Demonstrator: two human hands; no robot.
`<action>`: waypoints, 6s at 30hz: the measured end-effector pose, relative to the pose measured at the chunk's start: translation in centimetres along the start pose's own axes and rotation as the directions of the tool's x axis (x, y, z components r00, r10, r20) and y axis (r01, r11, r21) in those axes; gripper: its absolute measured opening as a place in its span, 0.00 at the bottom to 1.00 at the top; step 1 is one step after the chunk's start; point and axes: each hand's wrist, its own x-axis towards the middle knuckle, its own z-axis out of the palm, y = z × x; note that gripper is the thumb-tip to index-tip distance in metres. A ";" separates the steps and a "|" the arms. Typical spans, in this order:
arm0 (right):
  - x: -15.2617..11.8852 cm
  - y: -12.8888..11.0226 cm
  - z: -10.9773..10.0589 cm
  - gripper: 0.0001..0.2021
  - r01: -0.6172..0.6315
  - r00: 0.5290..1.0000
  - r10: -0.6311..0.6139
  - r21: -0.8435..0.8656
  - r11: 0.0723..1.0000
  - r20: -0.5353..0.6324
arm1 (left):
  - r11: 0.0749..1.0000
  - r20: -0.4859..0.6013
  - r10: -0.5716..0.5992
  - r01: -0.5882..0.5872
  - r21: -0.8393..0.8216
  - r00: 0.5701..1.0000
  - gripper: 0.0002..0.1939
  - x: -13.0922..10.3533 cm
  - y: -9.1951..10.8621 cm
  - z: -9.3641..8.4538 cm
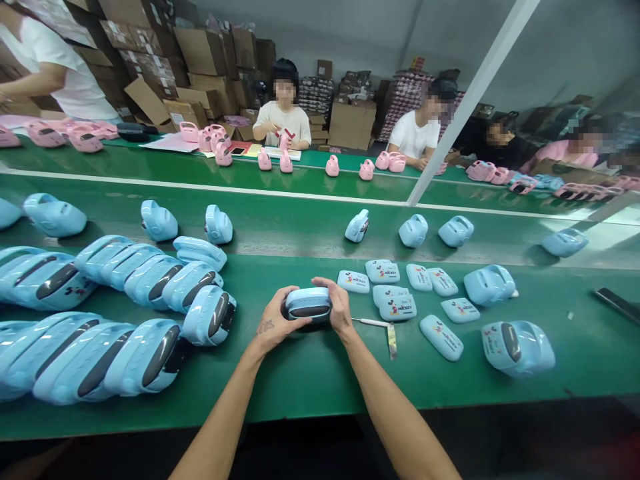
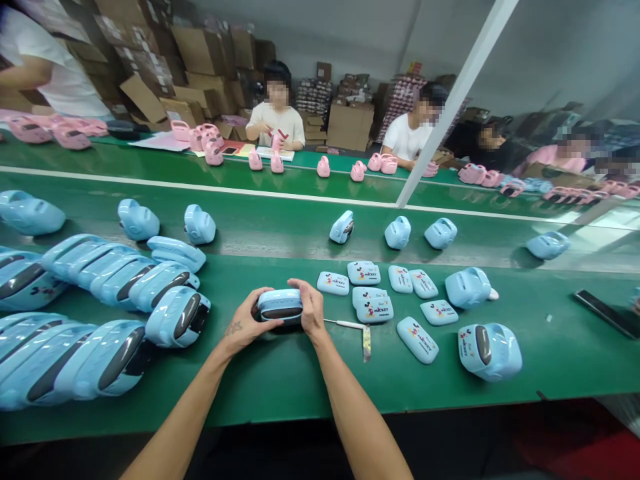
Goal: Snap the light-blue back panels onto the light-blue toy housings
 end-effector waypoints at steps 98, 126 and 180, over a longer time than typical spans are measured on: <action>11.0 -5.4 -17.4 0.27 0.174 0.938 0.232 -0.928 0.329 0.258 | 0.245 0.054 -0.203 0.104 -0.964 0.978 0.19 -2.7 -4.3 0.3; -1.3 -3.6 1.3 0.24 0.007 0.897 0.122 -0.290 0.957 0.424 | 0.743 -0.279 -0.343 0.078 -0.665 0.897 0.48 -4.5 0.6 0.1; -3.0 -2.8 1.1 0.58 0.587 0.602 -0.304 -0.152 0.795 0.738 | 0.511 0.039 -0.412 0.266 -0.817 0.910 0.46 -5.9 0.6 -1.2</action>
